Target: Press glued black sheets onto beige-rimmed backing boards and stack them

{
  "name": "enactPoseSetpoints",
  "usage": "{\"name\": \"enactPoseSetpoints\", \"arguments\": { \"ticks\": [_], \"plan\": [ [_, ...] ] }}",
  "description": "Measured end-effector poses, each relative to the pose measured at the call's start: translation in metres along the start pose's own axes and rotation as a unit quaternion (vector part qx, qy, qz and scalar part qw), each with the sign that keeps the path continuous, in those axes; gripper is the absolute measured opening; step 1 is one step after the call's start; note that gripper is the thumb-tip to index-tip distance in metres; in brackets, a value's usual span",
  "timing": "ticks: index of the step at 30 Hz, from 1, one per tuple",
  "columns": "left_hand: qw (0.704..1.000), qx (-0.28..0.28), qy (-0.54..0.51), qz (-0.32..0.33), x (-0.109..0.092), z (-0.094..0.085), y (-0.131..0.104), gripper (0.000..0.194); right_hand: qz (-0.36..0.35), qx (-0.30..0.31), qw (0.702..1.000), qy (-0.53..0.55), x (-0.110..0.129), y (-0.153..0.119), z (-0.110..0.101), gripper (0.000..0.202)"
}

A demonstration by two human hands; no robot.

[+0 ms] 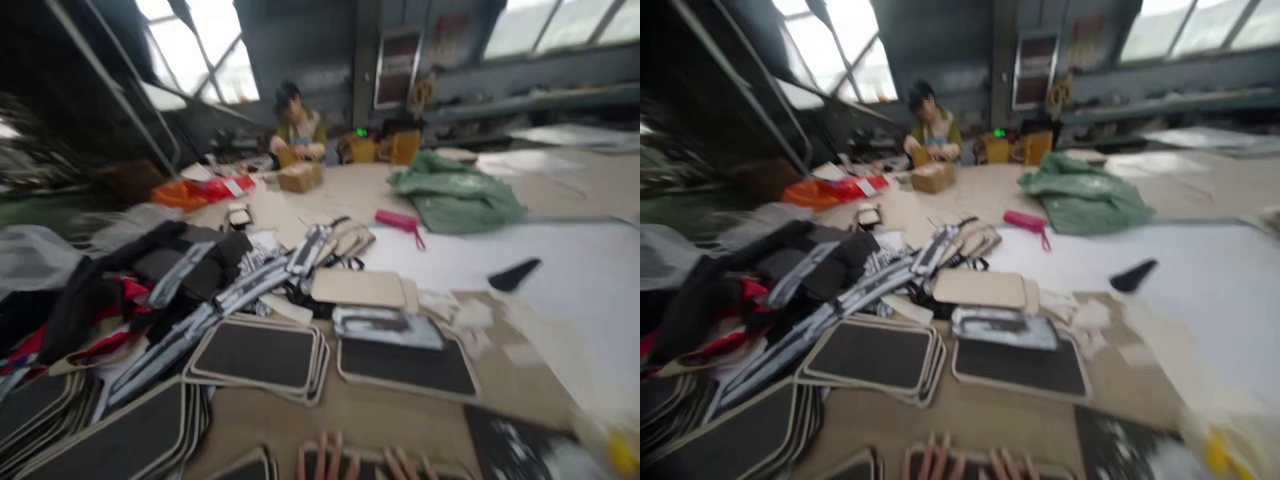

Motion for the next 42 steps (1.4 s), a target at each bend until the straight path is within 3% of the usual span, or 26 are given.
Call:
{"name": "enactPoseSetpoints", "arguments": {
  "ticks": [1,3,7,10,13,16,20,24,27,31,33,36,39,42],
  "plan": [
    [1.000,0.025,-0.009,-0.003,-0.009,0.005,-0.023,0.059,0.018,0.040,0.999,0.001,0.006,-0.022,-0.005,0.060],
    [0.999,-0.025,0.028,-0.002,-0.023,-0.002,-0.049,0.059,0.004,0.118,0.991,-0.059,0.016,-0.050,-0.014,0.060],
    [0.997,-0.042,0.052,0.035,-0.040,-0.005,-0.048,0.057,0.021,0.133,0.985,-0.112,0.012,-0.055,-0.023,0.061],
    [0.997,-0.050,0.049,0.041,-0.041,-0.008,-0.046,0.056,0.052,0.093,0.986,-0.125,0.006,-0.056,-0.028,0.056],
    [0.993,-0.113,0.007,0.034,-0.035,-0.018,-0.054,0.058,0.163,0.032,0.977,-0.135,-0.015,-0.070,-0.039,0.047],
    [0.974,-0.210,-0.071,-0.044,-0.013,-0.028,-0.075,0.058,0.218,0.015,0.968,-0.120,-0.033,-0.086,-0.045,0.040],
    [0.947,-0.246,-0.144,-0.147,0.020,-0.019,-0.103,0.051,0.212,0.023,0.969,-0.122,-0.042,-0.093,-0.043,0.036],
    [0.942,-0.244,-0.170,-0.157,0.028,-0.008,-0.112,0.045,0.196,0.017,0.969,-0.148,-0.045,-0.094,-0.033,0.037],
    [0.933,-0.261,-0.189,-0.158,0.024,-0.014,-0.112,0.043,0.174,0.004,0.971,-0.164,-0.046,-0.095,-0.025,0.038],
    [0.909,-0.297,-0.240,-0.164,0.016,-0.037,-0.113,0.037,0.161,-0.010,0.971,-0.177,-0.044,-0.095,-0.023,0.039],
    [0.887,-0.290,-0.309,-0.184,0.017,-0.045,-0.112,0.033,0.166,-0.014,0.969,-0.182,-0.043,-0.096,-0.025,0.040],
    [0.866,-0.219,-0.393,-0.219,0.019,-0.048,-0.104,0.027,0.171,-0.011,0.966,-0.192,-0.040,-0.095,-0.026,0.040],
    [0.882,-0.158,-0.385,-0.222,0.013,-0.051,-0.097,0.025,0.171,-0.015,0.964,-0.201,-0.039,-0.095,-0.026,0.039],
    [0.894,-0.154,-0.369,-0.203,0.000,-0.060,-0.096,0.025,0.170,-0.013,0.964,-0.203,-0.041,-0.094,-0.026,0.039]
  ]
}}
Point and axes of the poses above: each hand's wrist, its own y-axis towards the middle knuckle, its own z-axis out of the palm, x = y × z, the point moved 6 cm from there along y, towards the middle knuckle, and after that the axes turned 14 degrees about -y, right-handed, at the moved point
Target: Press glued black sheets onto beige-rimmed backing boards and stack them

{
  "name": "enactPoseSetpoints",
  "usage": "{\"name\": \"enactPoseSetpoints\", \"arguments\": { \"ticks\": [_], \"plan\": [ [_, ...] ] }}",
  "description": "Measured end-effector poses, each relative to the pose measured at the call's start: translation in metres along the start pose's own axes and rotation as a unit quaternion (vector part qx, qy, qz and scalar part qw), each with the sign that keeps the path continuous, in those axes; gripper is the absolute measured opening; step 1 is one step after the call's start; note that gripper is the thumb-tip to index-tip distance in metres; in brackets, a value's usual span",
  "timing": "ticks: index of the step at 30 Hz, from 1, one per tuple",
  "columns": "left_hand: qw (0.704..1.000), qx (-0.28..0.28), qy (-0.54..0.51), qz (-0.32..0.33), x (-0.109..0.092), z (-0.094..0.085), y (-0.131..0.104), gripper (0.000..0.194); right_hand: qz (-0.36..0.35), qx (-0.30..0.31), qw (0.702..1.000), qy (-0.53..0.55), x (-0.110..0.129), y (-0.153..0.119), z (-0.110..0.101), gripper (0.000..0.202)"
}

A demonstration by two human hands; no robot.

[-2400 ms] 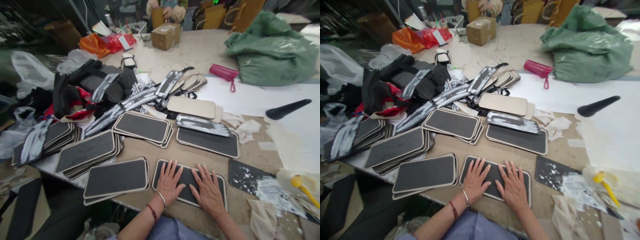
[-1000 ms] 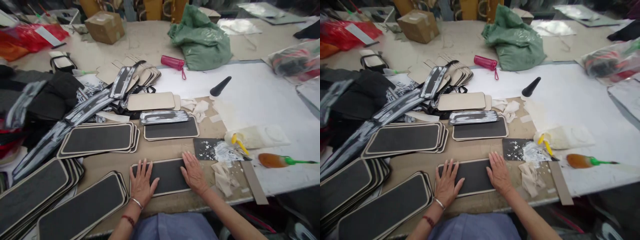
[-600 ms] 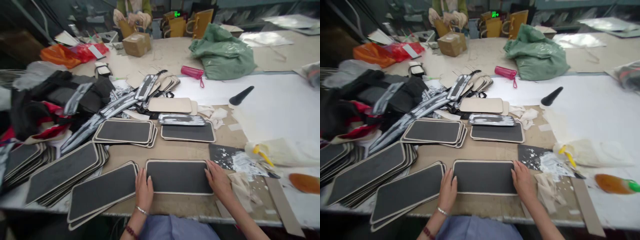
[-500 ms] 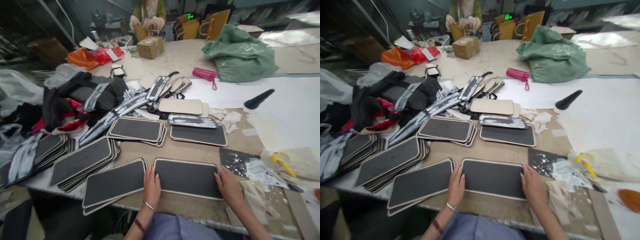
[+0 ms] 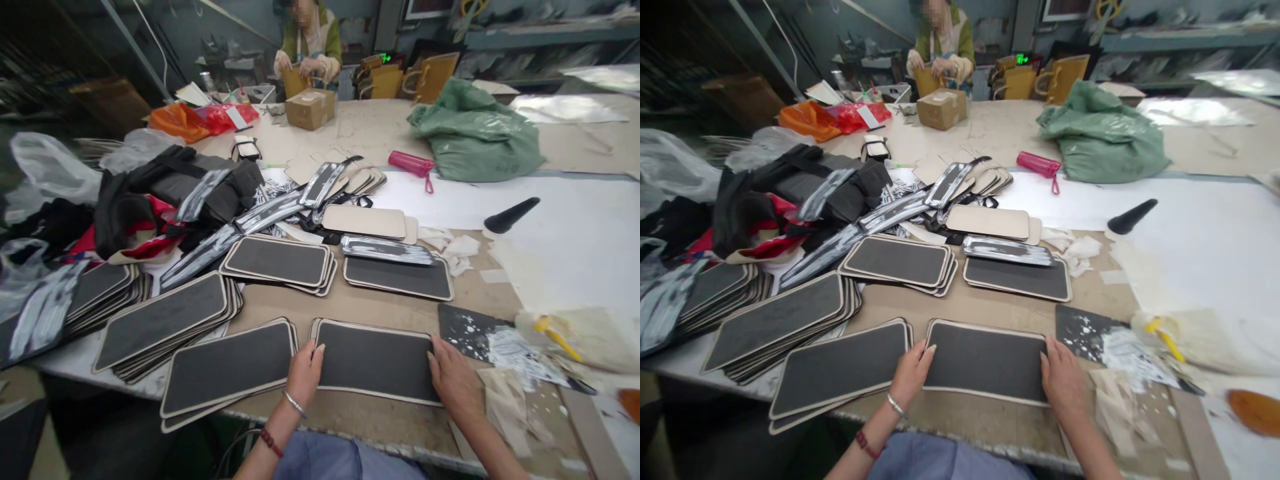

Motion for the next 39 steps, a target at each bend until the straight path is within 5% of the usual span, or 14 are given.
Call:
{"name": "enactPoseSetpoints", "arguments": {
  "ticks": [4,8,11,15,19,23,28,35,39],
  "plan": [
    [1.000,-0.004,0.027,0.011,-0.016,0.002,-0.008,0.023,0.010,-0.018,1.000,-0.006,0.007,0.003,-0.020,0.040],
    [0.998,-0.011,0.047,0.029,-0.025,0.000,-0.011,0.024,-0.023,-0.055,0.994,0.086,0.042,-0.009,-0.073,0.033],
    [0.999,-0.006,0.036,0.024,-0.027,-0.002,-0.010,0.027,-0.060,0.019,0.981,0.183,0.079,-0.026,-0.104,0.023],
    [0.999,0.016,-0.027,-0.025,-0.021,-0.003,-0.006,0.033,-0.156,0.165,0.936,0.270,0.132,-0.049,-0.113,0.027],
    [0.985,0.040,-0.139,-0.100,-0.009,-0.001,-0.004,0.038,-0.240,0.189,0.909,0.282,0.165,-0.057,-0.100,0.049],
    [0.968,0.023,-0.192,-0.160,-0.004,-0.005,-0.005,0.042,-0.143,0.194,0.947,0.212,0.154,-0.053,-0.061,0.046],
    [0.944,-0.003,-0.249,-0.219,-0.003,-0.021,-0.011,0.034,-0.031,0.097,0.989,0.107,0.105,-0.045,-0.033,0.035],
    [0.929,-0.057,-0.257,-0.259,0.024,-0.073,-0.007,0.017,0.019,0.047,0.996,0.075,0.081,-0.043,-0.026,0.049],
    [0.924,-0.049,-0.284,-0.250,0.039,-0.079,-0.006,0.014,0.070,0.031,0.978,0.195,0.073,-0.040,-0.028,0.054]
  ]
}}
Point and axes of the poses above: each hand's wrist, its own y-axis towards the middle knuckle, its own z-axis out of the palm, x = y × z, the point moved 6 cm from there along y, towards the middle knuckle, and after that the axes turned 14 degrees about -y, right-handed, at the moved point
